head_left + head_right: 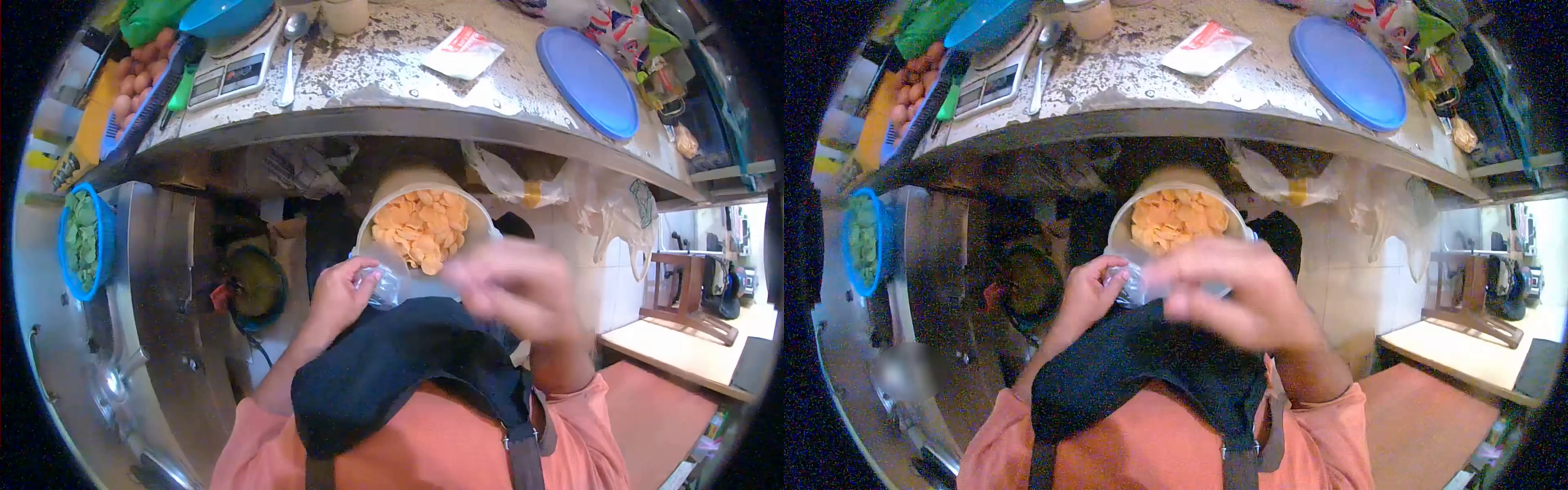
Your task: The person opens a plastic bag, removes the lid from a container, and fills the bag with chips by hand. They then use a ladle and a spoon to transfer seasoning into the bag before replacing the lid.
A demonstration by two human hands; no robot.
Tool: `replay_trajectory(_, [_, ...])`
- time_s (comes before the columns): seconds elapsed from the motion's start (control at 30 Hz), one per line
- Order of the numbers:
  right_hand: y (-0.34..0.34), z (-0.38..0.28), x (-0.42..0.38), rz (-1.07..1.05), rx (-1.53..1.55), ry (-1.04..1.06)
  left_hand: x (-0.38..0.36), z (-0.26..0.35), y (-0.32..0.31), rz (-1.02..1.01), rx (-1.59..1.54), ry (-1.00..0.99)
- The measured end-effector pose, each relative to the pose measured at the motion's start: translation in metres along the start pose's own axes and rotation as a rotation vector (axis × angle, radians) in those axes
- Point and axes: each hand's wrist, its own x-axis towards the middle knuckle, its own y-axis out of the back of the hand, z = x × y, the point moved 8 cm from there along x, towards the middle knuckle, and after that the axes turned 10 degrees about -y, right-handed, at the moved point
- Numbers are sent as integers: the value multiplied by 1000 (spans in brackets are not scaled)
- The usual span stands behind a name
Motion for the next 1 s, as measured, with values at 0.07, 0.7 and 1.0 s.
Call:
replay_trajectory(0.07, [-12,84,24,50,-267,-223,4,17,10,81,-90,-68])
replay_trajectory(0.7, [-70,268,-1,-274,-981,-589,26,-1,-27,145,-906,13])
replay_trajectory(1.0, [-14,164,-4,137,415,-620,49,13,-45,109,-779,-104])
